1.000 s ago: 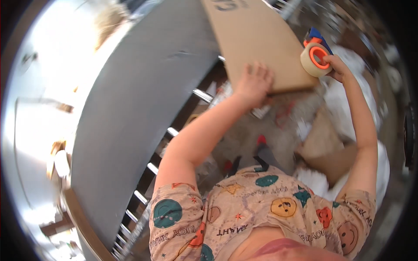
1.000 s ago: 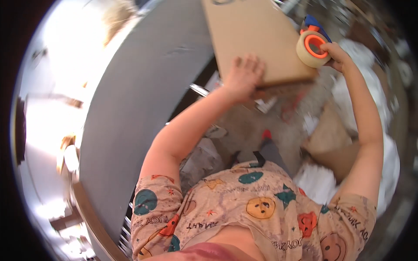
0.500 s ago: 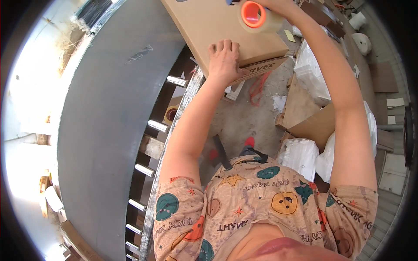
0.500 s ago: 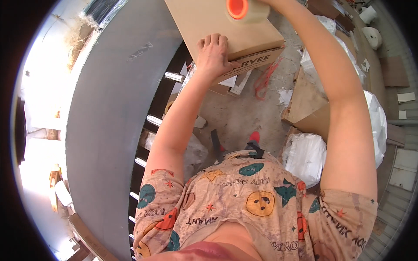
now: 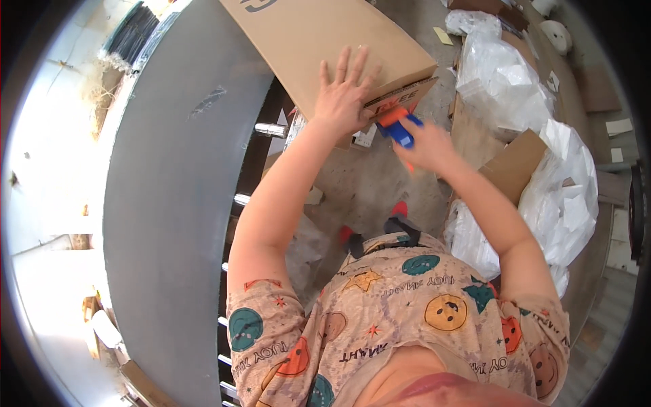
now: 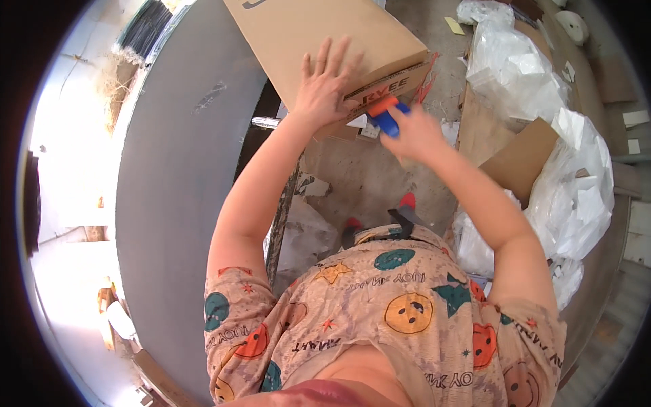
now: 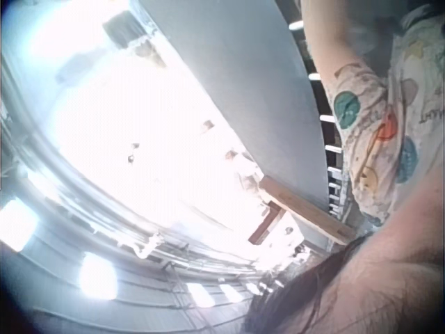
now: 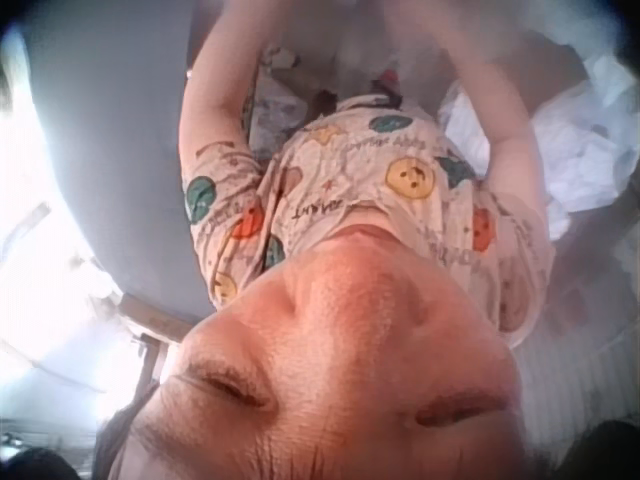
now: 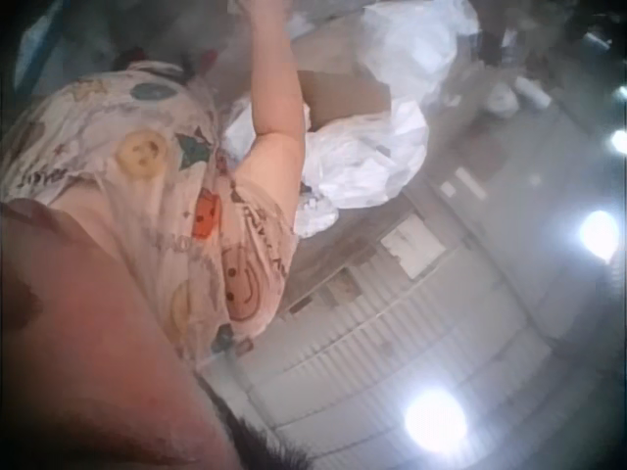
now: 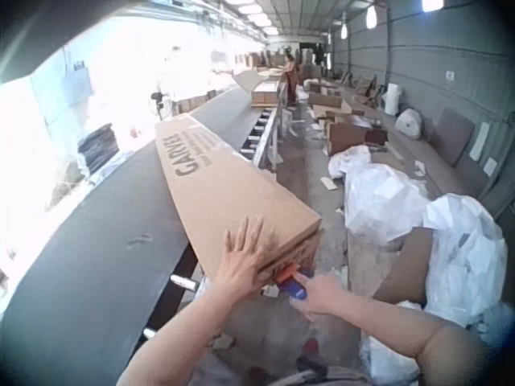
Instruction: The person places a white foam-wrapped board into a long cardboard box, folds the end flaps, and applies packing tape with a dispenser to seal the seams and edges of the box.
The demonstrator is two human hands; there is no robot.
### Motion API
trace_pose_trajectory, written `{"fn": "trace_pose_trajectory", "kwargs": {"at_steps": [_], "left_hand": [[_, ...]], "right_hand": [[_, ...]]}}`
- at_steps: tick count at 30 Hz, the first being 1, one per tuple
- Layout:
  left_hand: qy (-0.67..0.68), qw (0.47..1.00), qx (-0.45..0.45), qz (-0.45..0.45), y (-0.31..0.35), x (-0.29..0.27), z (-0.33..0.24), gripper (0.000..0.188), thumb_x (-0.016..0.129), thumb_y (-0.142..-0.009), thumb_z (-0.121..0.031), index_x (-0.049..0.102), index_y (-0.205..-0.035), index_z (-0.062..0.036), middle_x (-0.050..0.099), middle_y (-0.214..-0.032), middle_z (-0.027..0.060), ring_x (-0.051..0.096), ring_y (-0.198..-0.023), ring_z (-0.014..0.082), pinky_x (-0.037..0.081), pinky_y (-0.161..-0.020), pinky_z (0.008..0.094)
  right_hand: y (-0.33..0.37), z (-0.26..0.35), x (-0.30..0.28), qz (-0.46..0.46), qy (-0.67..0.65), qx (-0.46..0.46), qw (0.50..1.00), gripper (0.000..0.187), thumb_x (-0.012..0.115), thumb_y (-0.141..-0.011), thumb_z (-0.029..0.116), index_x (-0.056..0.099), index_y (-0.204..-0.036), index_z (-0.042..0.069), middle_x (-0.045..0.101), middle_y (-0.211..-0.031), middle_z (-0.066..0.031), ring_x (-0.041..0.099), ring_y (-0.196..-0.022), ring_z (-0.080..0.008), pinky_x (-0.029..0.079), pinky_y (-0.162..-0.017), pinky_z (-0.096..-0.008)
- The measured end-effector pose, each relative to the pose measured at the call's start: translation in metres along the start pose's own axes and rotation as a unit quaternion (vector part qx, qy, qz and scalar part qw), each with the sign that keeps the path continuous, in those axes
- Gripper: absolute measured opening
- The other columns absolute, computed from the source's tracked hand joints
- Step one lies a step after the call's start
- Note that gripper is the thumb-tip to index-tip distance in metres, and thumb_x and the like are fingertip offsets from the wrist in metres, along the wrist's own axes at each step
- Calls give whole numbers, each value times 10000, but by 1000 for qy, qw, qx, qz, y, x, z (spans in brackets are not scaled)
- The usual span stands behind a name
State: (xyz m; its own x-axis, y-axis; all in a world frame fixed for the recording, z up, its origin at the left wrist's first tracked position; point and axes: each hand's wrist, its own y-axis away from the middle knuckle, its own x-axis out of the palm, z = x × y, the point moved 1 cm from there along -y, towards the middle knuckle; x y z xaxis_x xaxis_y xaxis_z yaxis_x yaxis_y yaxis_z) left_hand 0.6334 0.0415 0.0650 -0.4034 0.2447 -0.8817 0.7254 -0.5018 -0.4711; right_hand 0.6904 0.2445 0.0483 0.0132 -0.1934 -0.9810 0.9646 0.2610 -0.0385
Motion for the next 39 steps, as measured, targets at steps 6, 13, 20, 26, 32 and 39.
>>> {"fn": "trace_pose_trajectory", "kwargs": {"at_steps": [6,13,20,26,32,39], "left_hand": [[3,966,-64,252,-47,10,14,1228,796,-496,-315,106,-1480,-61,145,-1534,169,116,-1430,297,140,-1112,546],[22,951,-225,210,-14,-10,8,1300,668,-549,-747,162,-1444,48,173,-1518,211,93,-1430,320,50,-1129,524],[440,702,-546,-127,68,-12,34,771,645,-830,-382,317,-1395,28,410,-1395,164,452,-1233,319,352,-1039,384],[647,520,-513,-222,96,11,54,352,595,-849,-177,562,-1150,1,610,-1119,121,588,-1023,253,485,-883,361],[624,456,-581,-257,107,-9,38,360,570,-851,-219,568,-1122,18,632,-1055,130,609,-954,244,498,-846,337],[667,422,-524,-319,42,44,-23,355,515,-897,-170,538,-1173,52,611,-1122,147,601,-1020,252,472,-919,357]], "right_hand": [[-92,11,-43,295,-91,72,949,523,715,-554,455,718,-836,15,692,-874,-182,678,-804,-281,540,-721,-369],[-71,-53,33,276,-213,0,937,564,739,-606,499,716,-862,-2,692,-890,-158,662,-837,-257,508,-734,-347],[-58,-236,-14,208,-797,201,530,382,612,-832,342,633,-1093,64,660,-1061,-62,638,-962,-164,520,-860,-339],[-188,-220,-14,251,-818,98,509,377,609,-839,390,634,-1037,70,669,-986,-61,641,-891,-141,527,-802,-317],[-115,-187,-41,371,-640,-109,664,500,601,-871,367,586,-1181,-24,650,-1020,-66,591,-934,-109,466,-868,-266],[-21,-210,5,-157,-494,-102,849,406,569,-889,311,569,-1150,0,638,-986,-57,621,-892,-206,495,-787,-316]]}}
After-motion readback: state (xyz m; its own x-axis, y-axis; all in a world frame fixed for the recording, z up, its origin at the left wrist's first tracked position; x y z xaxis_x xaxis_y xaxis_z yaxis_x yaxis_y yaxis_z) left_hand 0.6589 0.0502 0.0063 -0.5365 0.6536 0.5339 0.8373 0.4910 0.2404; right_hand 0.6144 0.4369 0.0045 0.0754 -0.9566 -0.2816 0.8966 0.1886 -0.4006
